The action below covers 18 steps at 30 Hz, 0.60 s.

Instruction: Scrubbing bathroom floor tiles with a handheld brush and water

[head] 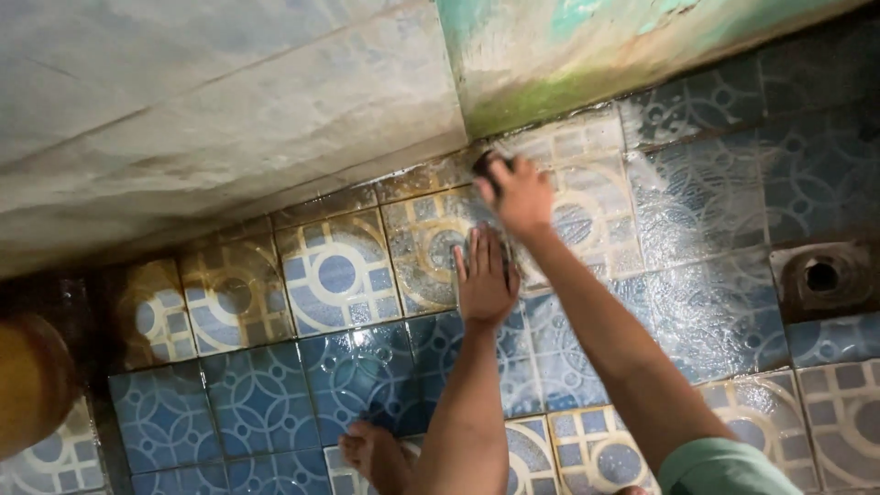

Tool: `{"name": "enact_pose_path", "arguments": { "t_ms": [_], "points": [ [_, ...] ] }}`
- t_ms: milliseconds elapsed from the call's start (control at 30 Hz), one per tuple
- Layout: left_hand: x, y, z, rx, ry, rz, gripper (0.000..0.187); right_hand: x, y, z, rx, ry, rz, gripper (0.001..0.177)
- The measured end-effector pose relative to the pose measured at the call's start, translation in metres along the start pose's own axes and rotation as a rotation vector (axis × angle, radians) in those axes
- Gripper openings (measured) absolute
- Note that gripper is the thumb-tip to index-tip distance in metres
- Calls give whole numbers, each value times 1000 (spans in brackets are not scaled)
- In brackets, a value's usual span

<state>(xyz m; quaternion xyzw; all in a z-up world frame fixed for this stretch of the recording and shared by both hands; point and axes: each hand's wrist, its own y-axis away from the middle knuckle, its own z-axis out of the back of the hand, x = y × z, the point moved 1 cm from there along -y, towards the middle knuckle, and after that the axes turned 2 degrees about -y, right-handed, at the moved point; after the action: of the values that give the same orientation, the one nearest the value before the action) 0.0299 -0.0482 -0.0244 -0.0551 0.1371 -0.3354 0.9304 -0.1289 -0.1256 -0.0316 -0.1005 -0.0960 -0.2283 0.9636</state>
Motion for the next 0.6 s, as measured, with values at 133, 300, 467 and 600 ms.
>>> {"name": "enact_pose_path", "arguments": {
  "t_ms": [133, 300, 467, 600],
  "points": [
    [0, 1, 5, 22, -1, 13, 68, -108, -19, 15, -51, -2, -163, 32],
    [-3, -1, 9, -5, 15, 13, 68, -130, -19, -3, -227, 174, -589, 46],
    [-1, 1, 5, 60, 77, 28, 67, -54, -2, 7, -114, 28, -53, 32],
    [0, 0, 6, 38, 89, 26, 66, -130, -21, 13, -153, 67, -117, 29]
  ]
}}
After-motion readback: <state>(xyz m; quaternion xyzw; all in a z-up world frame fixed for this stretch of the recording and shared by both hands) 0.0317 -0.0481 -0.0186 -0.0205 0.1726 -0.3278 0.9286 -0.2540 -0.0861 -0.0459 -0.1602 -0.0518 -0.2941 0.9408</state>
